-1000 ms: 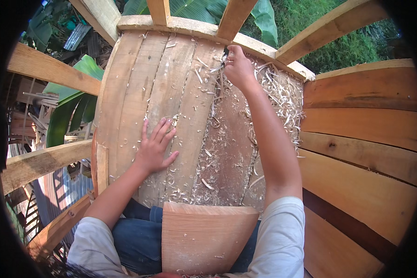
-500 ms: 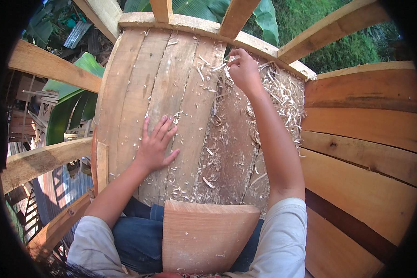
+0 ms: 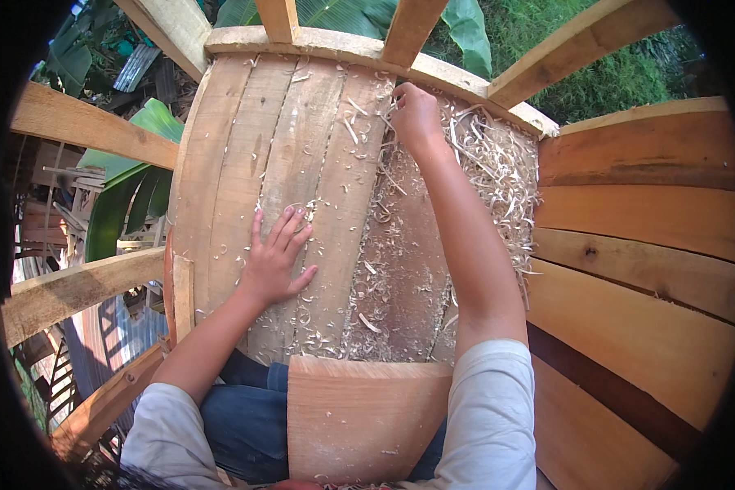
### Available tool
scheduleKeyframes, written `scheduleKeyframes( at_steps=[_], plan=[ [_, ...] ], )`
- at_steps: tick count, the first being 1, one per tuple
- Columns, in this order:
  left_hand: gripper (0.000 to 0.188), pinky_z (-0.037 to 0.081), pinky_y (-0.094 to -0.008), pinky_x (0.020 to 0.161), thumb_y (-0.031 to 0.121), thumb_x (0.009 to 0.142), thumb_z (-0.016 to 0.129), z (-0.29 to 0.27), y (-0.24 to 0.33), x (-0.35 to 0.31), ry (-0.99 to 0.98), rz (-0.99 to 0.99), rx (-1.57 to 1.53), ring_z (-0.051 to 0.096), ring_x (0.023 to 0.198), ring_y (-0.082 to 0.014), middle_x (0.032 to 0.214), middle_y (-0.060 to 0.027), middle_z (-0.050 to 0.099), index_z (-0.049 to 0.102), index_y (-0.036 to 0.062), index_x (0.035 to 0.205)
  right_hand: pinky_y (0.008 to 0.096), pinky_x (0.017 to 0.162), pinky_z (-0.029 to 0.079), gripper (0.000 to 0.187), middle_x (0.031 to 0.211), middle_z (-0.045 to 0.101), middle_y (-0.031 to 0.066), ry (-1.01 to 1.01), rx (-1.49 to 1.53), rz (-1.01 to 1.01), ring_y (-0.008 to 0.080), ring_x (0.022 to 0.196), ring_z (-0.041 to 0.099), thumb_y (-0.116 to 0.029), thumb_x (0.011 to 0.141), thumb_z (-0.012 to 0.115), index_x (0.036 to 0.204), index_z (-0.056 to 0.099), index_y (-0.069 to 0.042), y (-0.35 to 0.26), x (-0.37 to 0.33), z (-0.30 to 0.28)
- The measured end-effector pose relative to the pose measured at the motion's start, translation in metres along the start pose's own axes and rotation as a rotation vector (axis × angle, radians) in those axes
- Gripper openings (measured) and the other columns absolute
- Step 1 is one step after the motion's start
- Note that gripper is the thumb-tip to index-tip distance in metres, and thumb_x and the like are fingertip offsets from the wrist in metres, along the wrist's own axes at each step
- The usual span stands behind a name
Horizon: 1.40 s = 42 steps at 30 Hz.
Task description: The person sits inside a wooden structure and uses their hands to clear wood shavings from the floor. They gather the shavings into a pile and occasionally use a flat wooden board to assist in moving the debris.
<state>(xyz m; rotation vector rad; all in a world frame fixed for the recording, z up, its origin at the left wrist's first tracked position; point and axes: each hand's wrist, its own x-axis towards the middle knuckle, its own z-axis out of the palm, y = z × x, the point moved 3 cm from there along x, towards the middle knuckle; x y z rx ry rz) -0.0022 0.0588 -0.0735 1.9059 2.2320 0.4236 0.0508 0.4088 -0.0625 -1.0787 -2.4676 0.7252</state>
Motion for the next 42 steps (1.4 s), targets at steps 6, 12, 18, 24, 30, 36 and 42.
scheduleKeyframes(
  at_steps=[6, 12, 18, 24, 30, 36, 42],
  plan=[
    [0.067, 0.006, -0.0642, 0.120, 0.045, 0.086, 0.064, -0.002, 0.002, 0.001, -0.019, -0.002, -0.010, 0.029, 0.148, -0.0270, 0.153, -0.0132, 0.039, 0.046, 0.0097, 0.140, 0.0327, 0.077, 0.057, 0.031, 0.093, 0.073, 0.0109, 0.118, 0.137, 0.076, 0.0197, 0.084, 0.072, -0.004, 0.078, 0.070, 0.109, 0.066, -0.004, 0.004, 0.011, -0.012],
    [0.066, 0.007, -0.0645, 0.120, 0.045, 0.086, 0.064, -0.002, 0.000, -0.002, -0.023, -0.016, -0.005, 0.029, 0.148, -0.0270, 0.153, -0.0136, 0.039, 0.047, 0.0095, 0.139, 0.0390, 0.084, 0.055, 0.029, 0.096, 0.075, 0.0133, -0.214, -0.092, -0.119, 0.0303, 0.092, 0.072, -0.002, 0.079, 0.063, 0.108, 0.059, -0.004, -0.011, -0.011, -0.010],
    [0.065, 0.007, -0.0645, 0.120, 0.045, 0.085, 0.064, 0.000, 0.001, 0.002, -0.008, 0.007, -0.005, 0.029, 0.148, -0.0271, 0.154, -0.0136, 0.038, 0.048, 0.0092, 0.138, 0.0430, 0.083, 0.052, 0.034, 0.098, 0.073, 0.0149, -0.019, -0.159, -0.192, 0.0345, 0.095, 0.068, 0.001, 0.076, 0.056, 0.110, 0.055, -0.007, -0.004, -0.001, -0.010],
    [0.065, 0.007, -0.0646, 0.120, 0.044, 0.085, 0.064, -0.002, 0.001, 0.000, -0.019, -0.013, 0.000, 0.029, 0.148, -0.0272, 0.154, -0.0133, 0.038, 0.048, 0.0098, 0.139, 0.0438, 0.086, 0.052, 0.027, 0.102, 0.071, 0.0138, -0.251, 0.066, -0.142, 0.0339, 0.100, 0.067, 0.000, 0.077, 0.057, 0.104, 0.059, -0.005, -0.010, -0.006, -0.010],
    [0.066, 0.006, -0.0645, 0.120, 0.044, 0.086, 0.064, 0.000, 0.001, 0.001, -0.019, 0.000, -0.011, 0.028, 0.148, -0.0269, 0.154, -0.0131, 0.038, 0.048, 0.0099, 0.139, 0.0443, 0.092, 0.050, 0.039, 0.109, 0.070, 0.0163, 0.006, 0.024, -0.306, 0.0372, 0.108, 0.064, 0.002, 0.078, 0.055, 0.117, 0.056, -0.006, -0.015, -0.006, -0.024],
    [0.066, 0.006, -0.0643, 0.120, 0.045, 0.086, 0.064, 0.001, 0.000, 0.000, -0.009, -0.002, 0.002, 0.029, 0.148, -0.0271, 0.154, -0.0132, 0.038, 0.047, 0.0099, 0.139, 0.0467, 0.092, 0.051, 0.045, 0.113, 0.069, 0.0196, -0.171, -0.156, -0.133, 0.0402, 0.106, 0.065, 0.003, 0.078, 0.053, 0.122, 0.051, -0.008, -0.017, -0.014, -0.011],
    [0.067, 0.006, -0.0642, 0.120, 0.045, 0.086, 0.064, 0.001, 0.000, -0.001, -0.007, -0.004, -0.001, 0.029, 0.148, -0.0273, 0.154, -0.0138, 0.038, 0.047, 0.0094, 0.139, 0.0471, 0.089, 0.051, 0.053, 0.108, 0.070, 0.0186, -0.185, -0.109, -0.215, 0.0405, 0.103, 0.066, 0.004, 0.076, 0.054, 0.125, 0.042, -0.010, -0.012, -0.012, -0.014]
  ],
)
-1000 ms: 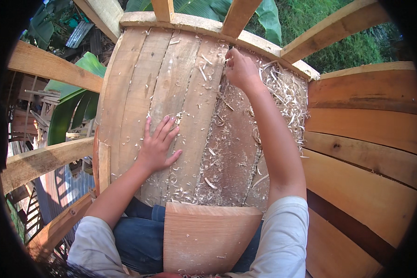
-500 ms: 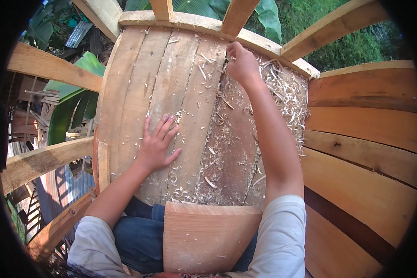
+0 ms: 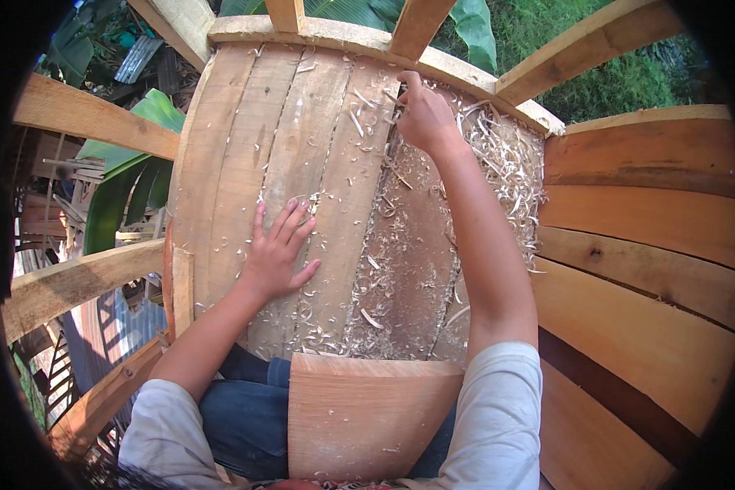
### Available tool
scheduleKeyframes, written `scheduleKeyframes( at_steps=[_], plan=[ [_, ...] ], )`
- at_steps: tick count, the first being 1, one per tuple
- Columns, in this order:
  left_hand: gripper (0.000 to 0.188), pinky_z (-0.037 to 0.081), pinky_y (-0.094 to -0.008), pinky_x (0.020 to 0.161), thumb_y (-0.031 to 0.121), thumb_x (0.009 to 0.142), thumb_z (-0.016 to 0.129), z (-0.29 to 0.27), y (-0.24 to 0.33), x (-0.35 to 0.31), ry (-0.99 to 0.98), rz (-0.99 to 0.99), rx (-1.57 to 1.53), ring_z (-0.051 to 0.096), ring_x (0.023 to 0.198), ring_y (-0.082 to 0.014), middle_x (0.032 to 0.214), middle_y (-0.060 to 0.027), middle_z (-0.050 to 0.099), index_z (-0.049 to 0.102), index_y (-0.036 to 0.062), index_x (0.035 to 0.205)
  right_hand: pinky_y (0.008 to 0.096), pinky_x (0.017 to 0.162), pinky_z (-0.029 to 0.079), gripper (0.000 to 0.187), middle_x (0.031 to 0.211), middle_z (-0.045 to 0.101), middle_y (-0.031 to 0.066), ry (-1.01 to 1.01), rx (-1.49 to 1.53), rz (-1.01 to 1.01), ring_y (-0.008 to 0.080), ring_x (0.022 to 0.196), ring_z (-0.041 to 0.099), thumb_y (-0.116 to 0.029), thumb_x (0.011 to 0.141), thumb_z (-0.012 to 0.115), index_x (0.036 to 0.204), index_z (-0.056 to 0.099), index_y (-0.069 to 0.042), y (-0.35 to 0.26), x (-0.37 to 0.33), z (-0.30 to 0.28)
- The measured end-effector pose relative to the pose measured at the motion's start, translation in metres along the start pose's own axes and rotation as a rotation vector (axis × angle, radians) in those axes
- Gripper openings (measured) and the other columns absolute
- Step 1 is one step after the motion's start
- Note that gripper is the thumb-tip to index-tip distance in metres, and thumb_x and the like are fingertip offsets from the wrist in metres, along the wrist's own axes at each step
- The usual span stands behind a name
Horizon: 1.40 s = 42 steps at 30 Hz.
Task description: The person sits inside a wooden structure and uses their hands to clear wood shavings from the floor. They gather the shavings into a pile and occasionally use a flat wooden board to assist in moving the debris.
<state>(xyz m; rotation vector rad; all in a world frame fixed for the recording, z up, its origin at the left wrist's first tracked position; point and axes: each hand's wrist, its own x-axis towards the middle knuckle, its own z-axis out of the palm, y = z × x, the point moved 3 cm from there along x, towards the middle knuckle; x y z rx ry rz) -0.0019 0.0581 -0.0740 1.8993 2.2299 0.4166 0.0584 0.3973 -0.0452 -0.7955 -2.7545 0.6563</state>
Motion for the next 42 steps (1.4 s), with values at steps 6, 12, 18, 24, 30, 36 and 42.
scheduleKeyframes(
  at_steps=[6, 12, 18, 24, 30, 36, 42],
  plan=[
    [0.066, 0.007, -0.0642, 0.120, 0.044, 0.086, 0.064, -0.002, 0.001, 0.002, -0.018, 0.001, -0.012, 0.029, 0.148, -0.0277, 0.154, -0.0139, 0.038, 0.047, 0.0092, 0.139, 0.0445, 0.088, 0.050, 0.049, 0.098, 0.065, 0.0175, 0.018, 0.143, -0.072, 0.0404, 0.098, 0.066, 0.012, 0.073, 0.050, 0.116, 0.040, -0.007, 0.009, 0.001, 0.000],
    [0.066, 0.007, -0.0642, 0.120, 0.044, 0.085, 0.064, -0.004, 0.002, 0.003, -0.007, 0.005, -0.018, 0.029, 0.148, -0.0271, 0.154, -0.0138, 0.038, 0.047, 0.0093, 0.139, 0.0466, 0.081, 0.050, 0.040, 0.095, 0.063, 0.0169, 0.334, 0.179, -0.086, 0.0402, 0.096, 0.064, 0.009, 0.074, 0.053, 0.111, 0.047, -0.005, 0.004, -0.002, -0.009],
    [0.066, 0.007, -0.0641, 0.120, 0.044, 0.085, 0.064, -0.003, 0.001, 0.002, -0.018, -0.002, -0.016, 0.029, 0.148, -0.0269, 0.154, -0.0135, 0.038, 0.047, 0.0096, 0.139, 0.0463, 0.087, 0.050, 0.034, 0.098, 0.068, 0.0168, 0.143, 0.027, -0.135, 0.0380, 0.102, 0.064, 0.006, 0.074, 0.053, 0.106, 0.052, -0.005, 0.003, -0.010, -0.005],
    [0.064, 0.007, -0.0643, 0.120, 0.044, 0.086, 0.064, -0.001, 0.000, 0.000, -0.007, -0.012, -0.008, 0.029, 0.148, -0.0269, 0.154, -0.0133, 0.038, 0.048, 0.0098, 0.138, 0.0453, 0.095, 0.047, 0.037, 0.103, 0.068, 0.0132, 0.110, -0.304, -0.225, 0.0318, 0.109, 0.063, -0.006, 0.081, 0.057, 0.118, 0.055, -0.008, -0.008, -0.013, 0.006],
    [0.064, 0.007, -0.0642, 0.120, 0.044, 0.086, 0.064, -0.003, 0.001, 0.001, -0.005, -0.001, -0.012, 0.030, 0.148, -0.0267, 0.154, -0.0135, 0.038, 0.048, 0.0099, 0.138, 0.0456, 0.089, 0.050, 0.017, 0.098, 0.071, 0.0138, 0.056, -0.307, 0.072, 0.0311, 0.100, 0.067, -0.020, 0.088, 0.065, 0.099, 0.067, -0.008, 0.005, 0.002, 0.013],
    [0.065, 0.008, -0.0642, 0.120, 0.044, 0.086, 0.065, -0.003, 0.001, 0.001, -0.008, 0.000, -0.017, 0.030, 0.148, -0.0266, 0.154, -0.0133, 0.038, 0.048, 0.0097, 0.139, 0.0447, 0.082, 0.055, 0.019, 0.090, 0.073, 0.0176, 0.196, -0.077, 0.183, 0.0361, 0.087, 0.070, -0.016, 0.082, 0.068, 0.097, 0.072, -0.005, 0.018, 0.007, 0.017],
    [0.065, 0.007, -0.0640, 0.120, 0.044, 0.086, 0.065, -0.002, 0.002, 0.002, -0.014, -0.008, -0.017, 0.029, 0.148, -0.0266, 0.154, -0.0131, 0.038, 0.048, 0.0097, 0.139, 0.0423, 0.082, 0.055, 0.017, 0.086, 0.073, 0.0175, 0.136, 0.027, 0.146, 0.0341, 0.083, 0.071, -0.013, 0.080, 0.069, 0.093, 0.076, -0.006, 0.029, 0.006, 0.018]
  ],
)
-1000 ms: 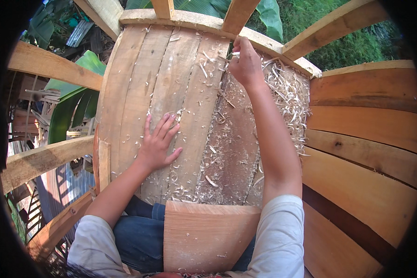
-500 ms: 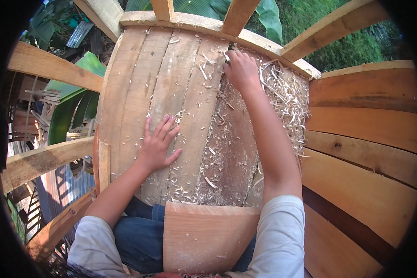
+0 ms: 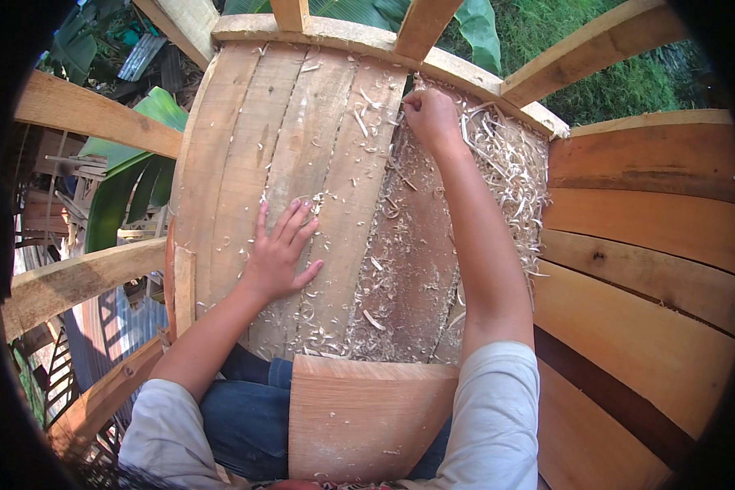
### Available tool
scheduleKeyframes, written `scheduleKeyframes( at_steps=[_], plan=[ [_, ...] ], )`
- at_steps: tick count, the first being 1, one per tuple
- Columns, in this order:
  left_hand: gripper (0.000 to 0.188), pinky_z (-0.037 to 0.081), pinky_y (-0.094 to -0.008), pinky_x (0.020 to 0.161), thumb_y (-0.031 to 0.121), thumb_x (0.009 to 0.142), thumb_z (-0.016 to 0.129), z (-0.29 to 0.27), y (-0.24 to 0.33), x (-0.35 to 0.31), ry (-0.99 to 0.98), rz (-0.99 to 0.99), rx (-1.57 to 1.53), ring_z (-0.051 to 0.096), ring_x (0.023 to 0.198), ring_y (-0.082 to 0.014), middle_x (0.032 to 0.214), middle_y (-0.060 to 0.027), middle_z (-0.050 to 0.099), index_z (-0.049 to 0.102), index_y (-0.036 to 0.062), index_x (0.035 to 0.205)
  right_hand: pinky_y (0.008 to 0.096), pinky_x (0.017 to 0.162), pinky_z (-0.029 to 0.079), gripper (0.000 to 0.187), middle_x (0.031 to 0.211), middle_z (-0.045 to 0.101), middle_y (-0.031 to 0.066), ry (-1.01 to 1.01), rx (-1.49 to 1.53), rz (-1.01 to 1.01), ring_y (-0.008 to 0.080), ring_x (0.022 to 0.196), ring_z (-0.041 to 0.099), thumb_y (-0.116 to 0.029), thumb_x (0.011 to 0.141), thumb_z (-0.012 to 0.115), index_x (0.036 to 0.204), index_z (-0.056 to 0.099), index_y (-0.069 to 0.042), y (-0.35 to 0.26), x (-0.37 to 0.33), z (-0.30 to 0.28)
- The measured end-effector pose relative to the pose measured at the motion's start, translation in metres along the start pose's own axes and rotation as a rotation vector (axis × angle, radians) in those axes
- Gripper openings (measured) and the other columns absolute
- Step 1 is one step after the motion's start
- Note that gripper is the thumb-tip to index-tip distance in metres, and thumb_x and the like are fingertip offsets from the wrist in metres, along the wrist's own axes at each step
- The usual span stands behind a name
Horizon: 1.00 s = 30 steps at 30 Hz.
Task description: The person sits inside a wooden structure and uses their hands to clear wood shavings from the floor. They gather the shavings into a pile and occasionally use a flat wooden board to assist in moving the debris.
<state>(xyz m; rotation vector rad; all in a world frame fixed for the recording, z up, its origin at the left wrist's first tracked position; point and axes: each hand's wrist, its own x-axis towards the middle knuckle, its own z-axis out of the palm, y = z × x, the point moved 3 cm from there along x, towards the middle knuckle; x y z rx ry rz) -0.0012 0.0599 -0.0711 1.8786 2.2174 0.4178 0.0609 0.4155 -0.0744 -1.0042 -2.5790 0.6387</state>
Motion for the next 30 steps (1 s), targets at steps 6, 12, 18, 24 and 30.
scheduleKeyframes(
  at_steps=[6, 12, 18, 24, 30],
  plan=[
    [0.066, 0.007, -0.0639, 0.120, 0.044, 0.086, 0.065, 0.000, -0.001, -0.001, -0.011, -0.002, 0.009, 0.028, 0.148, -0.0266, 0.155, -0.0132, 0.037, 0.048, 0.0096, 0.139, 0.0374, 0.085, 0.055, 0.019, 0.107, 0.071, 0.0152, 0.070, -0.271, -0.025, 0.0301, 0.093, 0.071, -0.012, 0.082, 0.066, 0.098, 0.077, -0.009, -0.022, -0.001, -0.018],
    [0.066, 0.007, -0.0640, 0.120, 0.044, 0.086, 0.065, 0.000, -0.001, -0.001, -0.005, -0.002, 0.001, 0.028, 0.148, -0.0266, 0.155, -0.0133, 0.038, 0.048, 0.0097, 0.139, 0.0418, 0.111, 0.040, 0.040, 0.143, 0.052, 0.0148, -0.046, -0.244, -0.518, 0.0294, 0.133, 0.050, -0.026, 0.092, 0.060, 0.128, 0.062, -0.008, -0.053, -0.026, -0.004],
    [0.066, 0.007, -0.0642, 0.120, 0.044, 0.086, 0.064, 0.000, -0.001, 0.000, 0.004, 0.009, 0.002, 0.028, 0.148, -0.0267, 0.155, -0.0136, 0.037, 0.048, 0.0094, 0.139, 0.0485, 0.120, 0.024, 0.058, 0.155, 0.039, 0.0141, -0.103, -0.495, -0.328, 0.0283, 0.146, 0.033, -0.046, 0.101, 0.047, 0.144, 0.047, -0.008, -0.029, -0.032, 0.004],
    [0.065, 0.006, -0.0637, 0.120, 0.044, 0.086, 0.064, 0.000, 0.000, 0.000, -0.012, -0.006, 0.011, 0.028, 0.149, -0.0263, 0.155, -0.0134, 0.037, 0.048, 0.0097, 0.139, 0.0471, 0.120, 0.025, 0.063, 0.155, 0.040, 0.0130, -0.223, -0.497, -0.500, 0.0260, 0.146, 0.034, -0.049, 0.101, 0.045, 0.146, 0.045, -0.005, -0.050, -0.049, 0.016],
    [0.065, 0.006, -0.0637, 0.120, 0.044, 0.086, 0.064, 0.000, 0.000, -0.001, -0.007, -0.001, 0.004, 0.028, 0.149, -0.0269, 0.155, -0.0136, 0.037, 0.048, 0.0092, 0.139, 0.0467, 0.119, 0.028, 0.062, 0.151, 0.045, 0.0162, -0.118, -0.427, -0.338, 0.0295, 0.144, 0.037, -0.047, 0.102, 0.045, 0.147, 0.043, -0.005, -0.028, -0.032, 0.003]
  ],
)
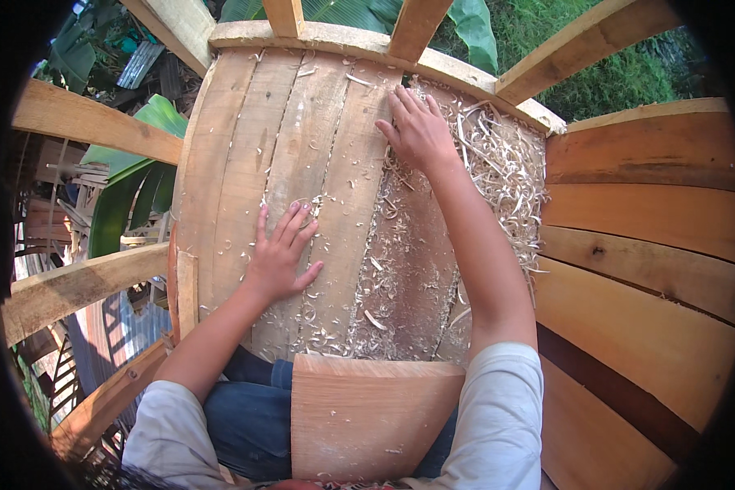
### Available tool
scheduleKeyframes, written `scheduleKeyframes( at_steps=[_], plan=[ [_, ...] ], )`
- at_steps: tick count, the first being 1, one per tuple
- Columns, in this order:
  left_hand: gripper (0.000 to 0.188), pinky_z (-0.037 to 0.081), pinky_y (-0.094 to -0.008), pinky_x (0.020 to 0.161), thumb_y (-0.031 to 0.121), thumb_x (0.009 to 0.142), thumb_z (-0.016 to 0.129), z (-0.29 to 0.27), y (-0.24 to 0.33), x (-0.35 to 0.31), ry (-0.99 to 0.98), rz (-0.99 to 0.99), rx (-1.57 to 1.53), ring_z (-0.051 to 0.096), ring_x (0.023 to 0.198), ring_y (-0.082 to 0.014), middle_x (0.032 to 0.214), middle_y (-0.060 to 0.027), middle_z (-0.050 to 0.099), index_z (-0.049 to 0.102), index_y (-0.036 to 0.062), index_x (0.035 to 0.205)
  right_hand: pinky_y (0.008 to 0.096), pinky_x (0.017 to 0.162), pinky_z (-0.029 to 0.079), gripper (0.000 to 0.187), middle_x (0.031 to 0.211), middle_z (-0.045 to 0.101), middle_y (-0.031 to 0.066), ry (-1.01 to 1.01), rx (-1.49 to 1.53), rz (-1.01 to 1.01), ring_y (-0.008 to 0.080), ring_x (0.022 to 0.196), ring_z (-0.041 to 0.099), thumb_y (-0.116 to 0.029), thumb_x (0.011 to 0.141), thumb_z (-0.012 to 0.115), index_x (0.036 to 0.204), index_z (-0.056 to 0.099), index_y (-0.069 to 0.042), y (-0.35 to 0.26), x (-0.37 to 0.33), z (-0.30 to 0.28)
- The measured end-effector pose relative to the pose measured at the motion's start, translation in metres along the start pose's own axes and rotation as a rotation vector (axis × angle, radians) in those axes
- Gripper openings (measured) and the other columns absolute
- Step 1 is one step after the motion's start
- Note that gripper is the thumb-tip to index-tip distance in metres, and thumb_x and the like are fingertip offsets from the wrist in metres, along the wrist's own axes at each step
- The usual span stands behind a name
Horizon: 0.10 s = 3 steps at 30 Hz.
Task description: The person sits inside a wooden structure and uses their hands to clear wood shavings from the floor. They gather the shavings into a pile and occasionally use a flat wooden board to assist in moving the debris.
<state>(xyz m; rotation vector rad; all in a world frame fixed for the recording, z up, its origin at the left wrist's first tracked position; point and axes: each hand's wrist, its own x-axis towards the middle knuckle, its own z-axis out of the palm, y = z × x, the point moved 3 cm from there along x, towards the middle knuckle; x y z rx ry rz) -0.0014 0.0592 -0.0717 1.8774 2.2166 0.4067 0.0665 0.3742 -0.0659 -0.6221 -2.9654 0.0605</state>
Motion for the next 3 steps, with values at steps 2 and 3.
scheduleKeyframes(
  at_steps=[2, 3],
  plan=[
    [0.065, 0.006, -0.0638, 0.120, 0.044, 0.086, 0.064, -0.0001, 0.0005, -0.0004, -0.006, -0.004, 0.001, 0.027, 0.149, -0.0270, 0.155, -0.0136, 0.037, 0.048, 0.0094, 0.139, 0.0467, 0.119, 0.027, 0.061, 0.151, 0.044, 0.0163, 0.052, 0.035, -0.049, 0.0292, 0.144, 0.037, -0.047, 0.101, 0.046, 0.147, 0.043, -0.006, -0.0055, 0.0027, -0.0052],
    [0.065, 0.006, -0.0638, 0.120, 0.044, 0.086, 0.064, -0.0007, 0.0004, -0.0004, -0.009, -0.006, 0.001, 0.027, 0.149, -0.0271, 0.155, -0.0136, 0.037, 0.048, 0.0095, 0.139, 0.0467, 0.119, 0.027, 0.061, 0.152, 0.043, 0.0153, 0.058, -0.026, -0.109, 0.0283, 0.145, 0.036, -0.048, 0.101, 0.047, 0.147, 0.043, -0.008, -0.0103, 0.0067, -0.0061]
  ],
)
